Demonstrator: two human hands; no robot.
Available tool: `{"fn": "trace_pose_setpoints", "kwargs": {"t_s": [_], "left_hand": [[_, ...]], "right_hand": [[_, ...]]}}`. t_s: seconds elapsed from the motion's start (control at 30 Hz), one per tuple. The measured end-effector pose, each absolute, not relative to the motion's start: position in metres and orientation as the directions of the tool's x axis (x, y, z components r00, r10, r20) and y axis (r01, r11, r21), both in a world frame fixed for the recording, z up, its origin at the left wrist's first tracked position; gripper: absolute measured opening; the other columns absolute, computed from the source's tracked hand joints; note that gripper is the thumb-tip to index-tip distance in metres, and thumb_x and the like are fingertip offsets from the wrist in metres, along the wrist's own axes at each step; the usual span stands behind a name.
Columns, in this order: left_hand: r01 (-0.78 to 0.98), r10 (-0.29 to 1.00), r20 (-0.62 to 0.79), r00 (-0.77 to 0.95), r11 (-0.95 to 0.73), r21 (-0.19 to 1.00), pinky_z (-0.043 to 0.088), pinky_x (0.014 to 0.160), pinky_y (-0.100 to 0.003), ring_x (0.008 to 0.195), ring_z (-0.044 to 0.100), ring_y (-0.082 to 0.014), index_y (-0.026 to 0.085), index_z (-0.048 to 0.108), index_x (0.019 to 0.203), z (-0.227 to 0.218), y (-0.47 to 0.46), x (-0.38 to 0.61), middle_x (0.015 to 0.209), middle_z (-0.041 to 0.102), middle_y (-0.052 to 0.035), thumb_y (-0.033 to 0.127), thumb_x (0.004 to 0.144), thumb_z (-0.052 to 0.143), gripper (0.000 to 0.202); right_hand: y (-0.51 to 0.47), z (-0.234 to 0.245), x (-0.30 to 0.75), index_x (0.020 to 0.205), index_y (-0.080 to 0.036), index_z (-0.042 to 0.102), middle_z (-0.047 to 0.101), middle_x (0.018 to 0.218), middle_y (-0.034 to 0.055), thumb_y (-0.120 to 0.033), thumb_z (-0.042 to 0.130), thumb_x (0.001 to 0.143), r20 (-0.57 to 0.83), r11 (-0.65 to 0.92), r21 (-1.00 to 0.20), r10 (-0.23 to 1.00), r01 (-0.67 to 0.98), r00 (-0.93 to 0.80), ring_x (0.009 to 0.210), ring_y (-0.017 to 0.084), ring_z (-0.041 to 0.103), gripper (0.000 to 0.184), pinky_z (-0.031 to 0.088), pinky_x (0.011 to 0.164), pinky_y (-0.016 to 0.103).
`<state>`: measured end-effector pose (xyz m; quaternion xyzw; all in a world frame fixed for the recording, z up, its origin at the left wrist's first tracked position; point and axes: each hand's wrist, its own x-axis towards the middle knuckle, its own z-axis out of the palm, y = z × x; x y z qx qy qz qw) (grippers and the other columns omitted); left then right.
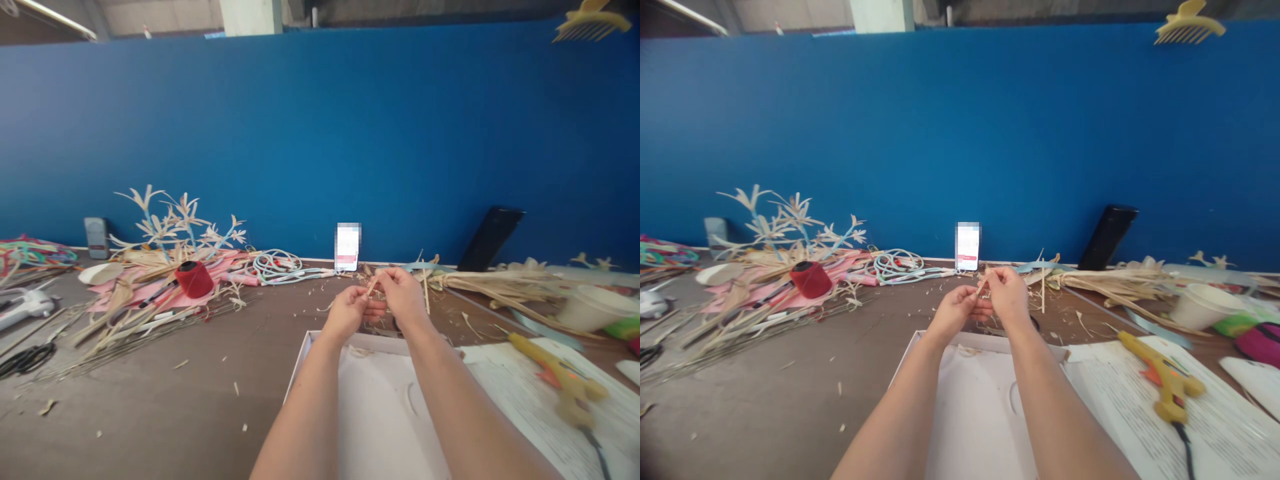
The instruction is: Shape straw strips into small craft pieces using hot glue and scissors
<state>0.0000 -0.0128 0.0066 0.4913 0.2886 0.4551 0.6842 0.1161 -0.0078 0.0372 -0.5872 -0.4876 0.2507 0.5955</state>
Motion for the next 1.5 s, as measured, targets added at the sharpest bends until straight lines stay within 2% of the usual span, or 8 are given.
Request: {"fn": "trace_pose_setpoints", "kwargs": {"t_s": [0.4, 0.53, 0.63, 0.73, 0.83, 0.97, 1.33, 1.5], "left_hand": [[-0.285, 0.922, 0.048, 0.384, 0.068, 0.956, 0.05, 0.061, -0.028, 0.06, 0.063, -0.0145, 0.016, 0.05, 0.091, 0.005, -0.013, 0.0, 0.072, 0.067, -0.0059, 0.032, 0.083, 0.051, 0.018], [-0.156, 0.943, 0.174, 0.284, -0.133, 0.979, 0.046, 0.07, -0.026, 0.074, 0.06, -0.0137, 0.015, 0.058, 0.087, 0.001, -0.01, -0.002, 0.083, 0.066, -0.0055, 0.03, 0.081, 0.052, 0.017], [-0.011, 0.941, 0.265, 0.21, -0.269, 0.963, 0.042, 0.067, -0.022, 0.071, 0.055, -0.0116, 0.016, 0.063, 0.082, 0.001, -0.009, -0.004, 0.079, 0.064, -0.0021, 0.03, 0.078, 0.055, 0.016], [-0.019, 0.955, 0.197, 0.221, -0.198, 0.98, 0.038, 0.055, -0.02, 0.055, 0.048, -0.0086, 0.017, 0.062, 0.082, 0.002, -0.01, -0.004, 0.065, 0.059, 0.0008, 0.031, 0.078, 0.055, 0.017], [-0.158, 0.954, 0.085, 0.289, -0.04, 0.987, 0.04, 0.05, -0.02, 0.047, 0.048, -0.0077, 0.016, 0.058, 0.083, 0.003, -0.009, -0.001, 0.059, 0.056, 0.0014, 0.031, 0.079, 0.054, 0.016], [-0.333, 0.943, 0.062, 0.327, 0.054, 0.941, 0.05, 0.06, -0.025, 0.055, 0.057, -0.0094, 0.014, 0.057, 0.078, 0.0, -0.007, 0.003, 0.067, 0.06, -0.002, 0.027, 0.078, 0.058, 0.013], [-0.335, 0.942, 0.017, 0.335, 0.103, 0.937, 0.053, 0.07, -0.03, 0.061, 0.062, -0.0117, 0.01, 0.066, 0.083, 0.005, -0.01, -0.002, 0.076, 0.065, -0.0064, 0.012, 0.068, 0.062, 0.016], [-0.374, 0.936, 0.011, 0.353, 0.13, 0.918, 0.053, 0.066, -0.03, 0.061, 0.063, -0.0136, 0.008, 0.065, 0.085, 0.009, -0.012, -0.003, 0.074, 0.065, -0.0083, 0.026, 0.07, 0.066, 0.024]], "right_hand": [[-0.009, 0.037, 0.116, 0.072, -0.02, 0.061, 0.069, 0.066, 0.0025, -0.039, 0.058, 0.073, 0.282, 0.187, -0.946, 0.877, 0.264, 0.389, 0.064, 0.02, 0.066, 0.02, 0.049, 0.063, 0.03], [-0.007, 0.036, 0.118, 0.074, -0.02, 0.061, 0.069, 0.066, 0.0026, -0.039, 0.057, 0.073, 0.288, 0.182, -0.94, 0.879, 0.289, 0.381, 0.061, 0.019, 0.065, 0.02, 0.049, 0.061, 0.03], [-0.007, 0.035, 0.119, 0.074, -0.019, 0.061, 0.069, 0.066, 0.0031, -0.04, 0.056, 0.074, 0.312, 0.203, -0.929, 0.879, 0.308, 0.361, 0.061, 0.019, 0.065, 0.021, 0.049, 0.062, 0.03], [-0.007, 0.035, 0.119, 0.074, -0.019, 0.061, 0.069, 0.066, 0.003, -0.041, 0.055, 0.074, 0.327, 0.205, -0.917, 0.878, 0.343, 0.349, 0.061, 0.019, 0.064, 0.022, 0.048, 0.061, 0.03], [-0.007, 0.035, 0.118, 0.073, -0.02, 0.061, 0.069, 0.066, 0.0026, -0.041, 0.054, 0.074, 0.322, 0.185, -0.911, 0.878, 0.37, 0.355, 0.06, 0.018, 0.064, 0.022, 0.047, 0.059, 0.029], [-0.006, 0.034, 0.118, 0.074, -0.019, 0.061, 0.069, 0.067, 0.0033, -0.041, 0.054, 0.074, 0.321, 0.184, -0.912, 0.876, 0.365, 0.36, 0.063, 0.019, 0.065, 0.022, 0.047, 0.062, 0.03], [-0.004, 0.031, 0.121, 0.076, -0.019, 0.062, 0.07, 0.069, 0.0037, -0.041, 0.055, 0.075, 0.341, 0.191, -0.902, 0.865, 0.387, 0.367, 0.064, 0.02, 0.066, 0.024, 0.048, 0.067, 0.032], [-0.004, 0.032, 0.121, 0.076, -0.019, 0.062, 0.07, 0.069, 0.0037, -0.042, 0.055, 0.074, 0.34, 0.193, -0.904, 0.866, 0.381, 0.368, 0.062, 0.019, 0.065, 0.024, 0.048, 0.066, 0.032]]}}
